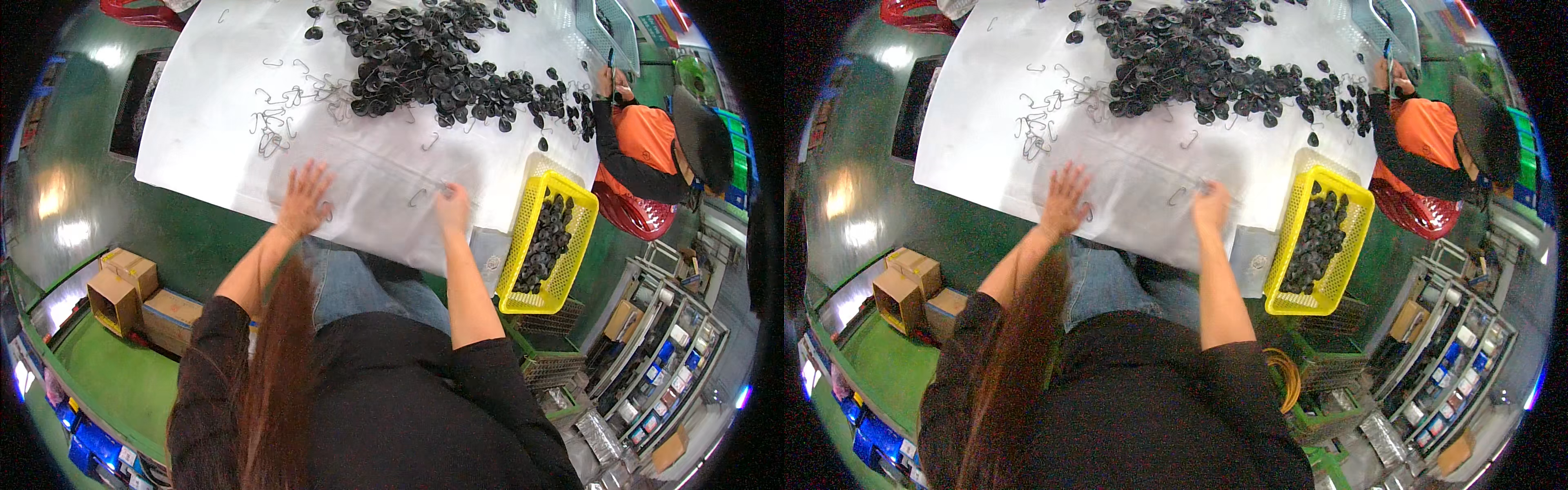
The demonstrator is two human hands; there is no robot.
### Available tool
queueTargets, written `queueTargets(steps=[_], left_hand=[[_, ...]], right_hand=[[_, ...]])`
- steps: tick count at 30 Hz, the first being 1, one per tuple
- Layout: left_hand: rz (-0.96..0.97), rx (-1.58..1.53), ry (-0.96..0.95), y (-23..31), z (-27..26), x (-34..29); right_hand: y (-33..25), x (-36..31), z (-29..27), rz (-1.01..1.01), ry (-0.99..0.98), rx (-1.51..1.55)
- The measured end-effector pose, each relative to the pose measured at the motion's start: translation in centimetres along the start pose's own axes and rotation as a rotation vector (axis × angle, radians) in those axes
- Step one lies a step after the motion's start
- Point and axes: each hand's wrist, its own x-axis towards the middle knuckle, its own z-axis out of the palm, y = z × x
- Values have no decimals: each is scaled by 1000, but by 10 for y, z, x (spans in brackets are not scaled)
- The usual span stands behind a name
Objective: The person repeatedly picks small black components and metal hooks from a table, attaches the hooks to the components, and places the assembled units into a yellow basket. The process continues throughout the clip with multiple units being assembled and collected.
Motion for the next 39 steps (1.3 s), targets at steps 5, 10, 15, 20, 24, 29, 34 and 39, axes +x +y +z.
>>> queueTargets(steps=[5,10,15,20,24,29,34,39], left_hand=[[-56,-142,23,61,43,11],[170,-5,-3,101,76,113],[67,16,49,52,72,147],[-147,281,51,-52,14,80],[-199,145,278,-90,-12,87],[-28,83,61,-78,4,152],[-84,266,0,-139,-16,158],[-186,364,20,-221,-63,133]], right_hand=[[-55,-5,23,-199,-180,267],[-27,6,-50,-279,-20,278],[48,-18,-118,-23,-61,140],[104,-72,-134,245,-155,113],[115,-103,-118,300,-241,137],[76,-126,-92,275,-268,14],[13,-146,-67,173,-266,17],[-19,-170,-44,313,-268,64]])
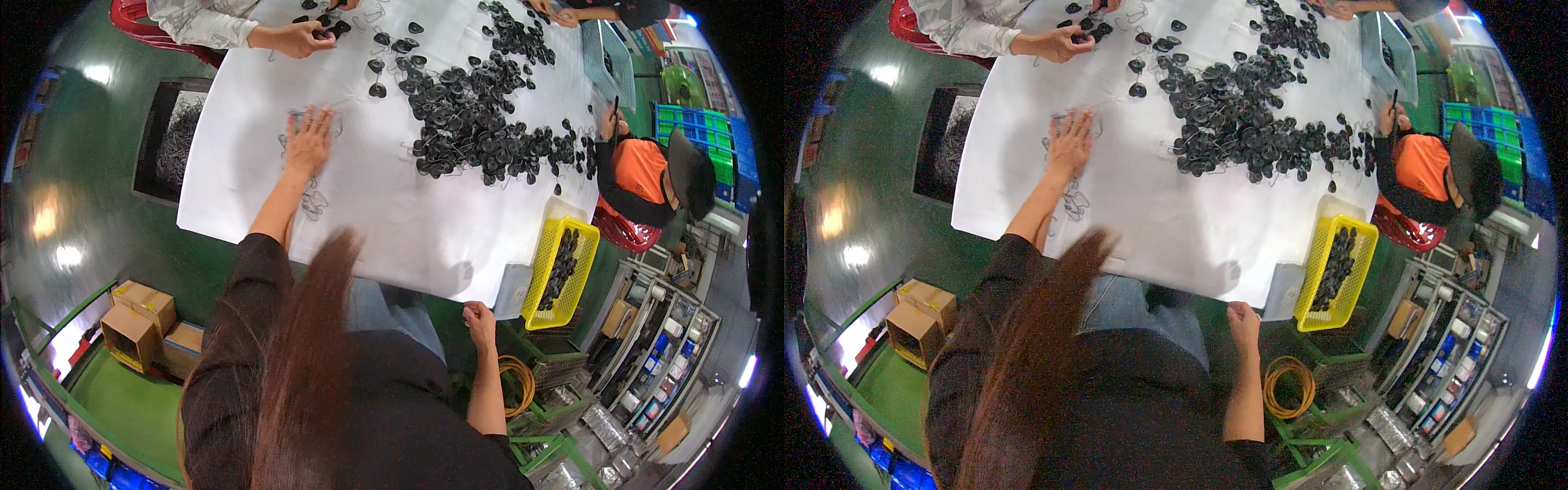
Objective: The person repeatedly picks small black components and metal hooks from a table, attaches the hooks to the components, and places the assembled units into a yellow basket. The process continues throughout the clip with multiple units being assembled and collected.
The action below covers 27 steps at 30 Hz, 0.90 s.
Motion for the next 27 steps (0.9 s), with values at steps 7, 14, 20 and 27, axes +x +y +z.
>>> queueTargets(steps=[7,14,20,27], left_hand=[[265,-218,5,-30,-28,-106],[509,-211,-230,-34,-36,-170],[440,-220,-25,1,-7,-52],[-14,-144,16,-44,-13,10]], right_hand=[[6,-22,17,147,35,145],[2,-50,23,229,48,64],[-22,-62,32,207,103,20],[-53,-71,24,178,122,37]])
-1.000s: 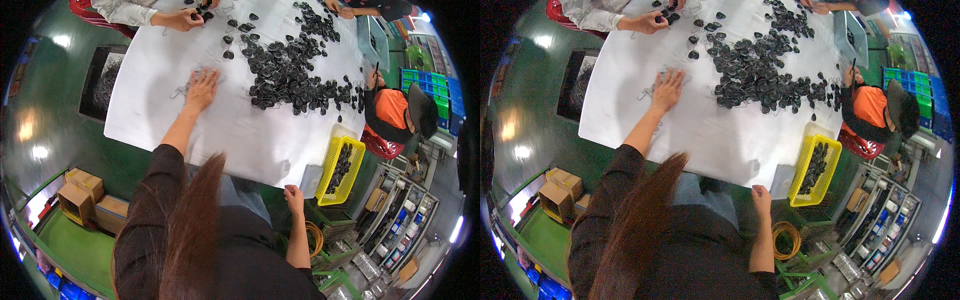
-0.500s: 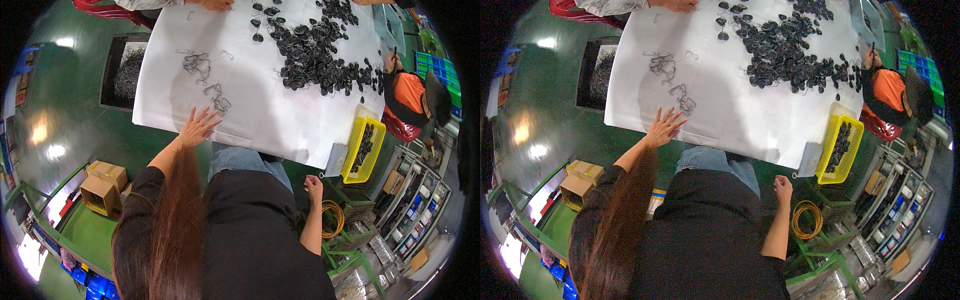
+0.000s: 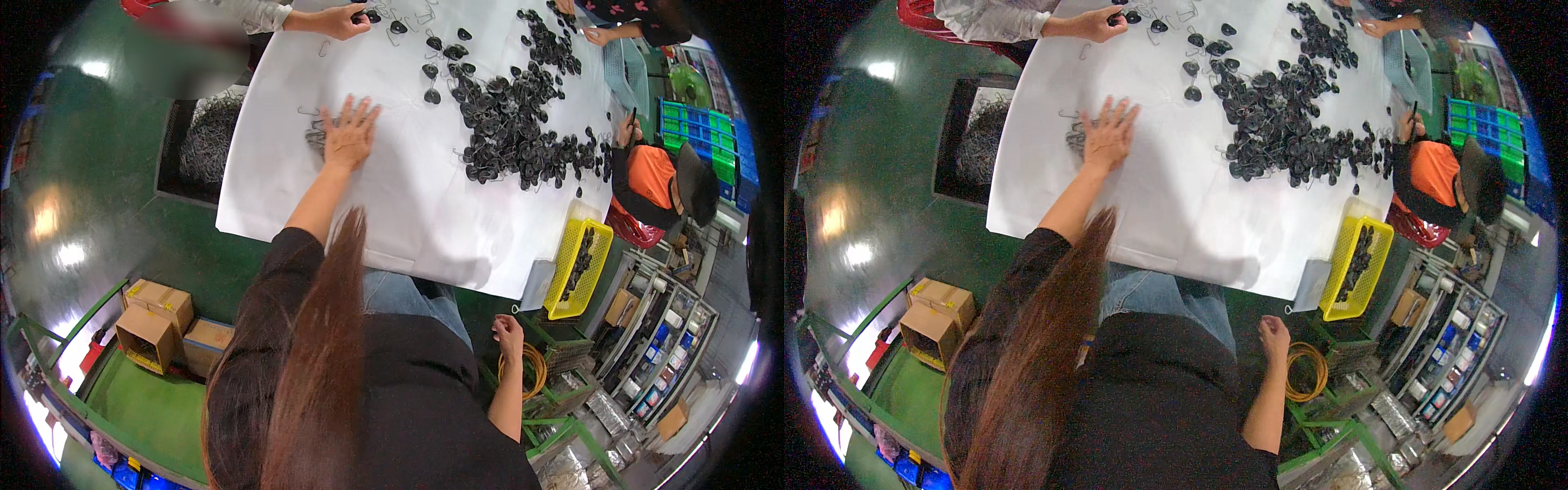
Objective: The person repeatedly picks small black components and metal hooks from a table, attaches the hooks to the components, and places the assembled units into a yellow basket. The process continues throughout the clip with multiple units being assembled and collected.
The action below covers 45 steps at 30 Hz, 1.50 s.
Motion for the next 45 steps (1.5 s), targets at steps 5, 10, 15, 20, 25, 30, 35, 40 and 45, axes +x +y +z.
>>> queueTargets(steps=[5,10,15,20,25,30,35,40,45], left_hand=[[-244,215,121,-94,-7,-12],[-474,553,-87,-201,-39,-21],[-485,340,268,-209,-60,-31],[-249,241,244,-89,-39,-49],[-231,-531,-105,68,-6,-42],[-305,-773,-1,196,49,10],[-393,-857,10,269,77,63],[-790,-1588,-439,272,44,39],[-671,-1801,-566,276,18,3]], right_hand=[[-1,4,3,57,-48,-15],[4,12,10,60,-96,-76],[-16,38,20,3,-153,-88],[-96,131,39,-513,-64,-379],[-160,238,48,-478,-15,-121],[-187,281,61,-494,191,-92],[-221,290,98,-757,213,153],[-200,279,65,-726,-306,500],[-163,250,10,-502,-713,758]])
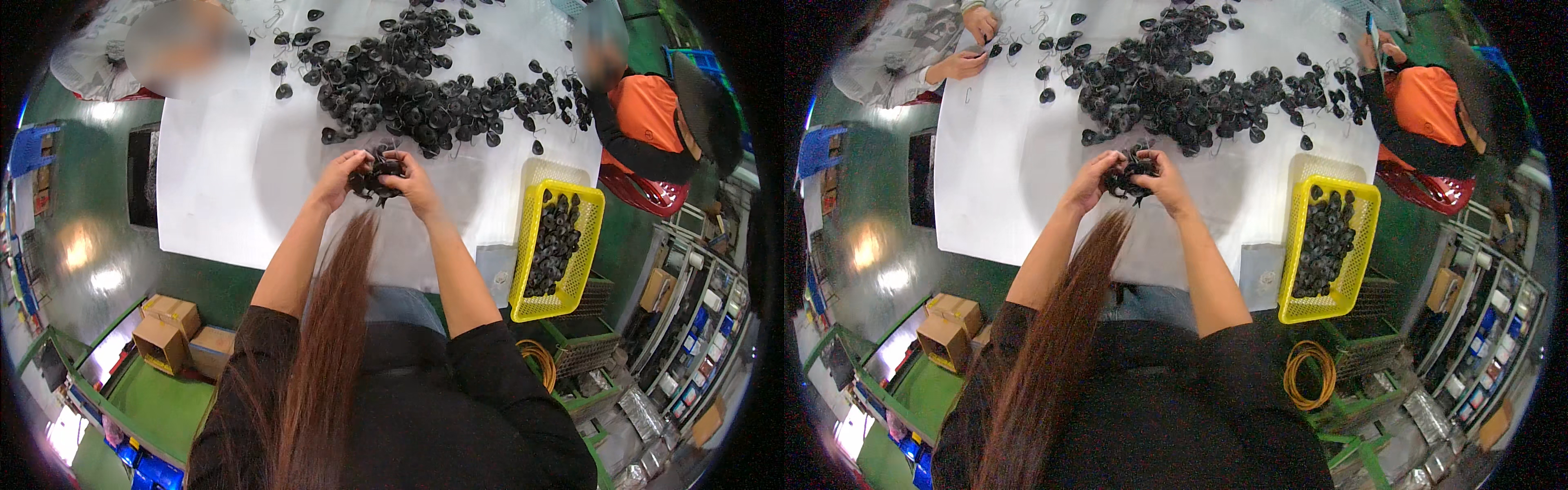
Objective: The person repeatedly picks small black components and metal hooks from a table, attaches the hooks to the components, and places the assembled units into a yellow basket. The process continues throughout the clip with multiple units being assembled and collected.
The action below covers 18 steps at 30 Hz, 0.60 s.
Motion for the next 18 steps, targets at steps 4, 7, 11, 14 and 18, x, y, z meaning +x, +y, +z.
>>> queueTargets(steps=[4,7,11,14,18], left_hand=[[62,222,249,-4,-9,-11],[187,590,422,-14,-17,-9],[445,1128,476,-28,-7,-9],[600,1399,390,-37,21,-13],[751,1717,201,-49,52,-10]], right_hand=[[-10,-21,-23,183,-11,294],[-4,-24,-35,231,91,159],[10,-34,-46,232,192,188],[15,-45,-50,214,225,117],[10,-64,-53,324,302,69]])
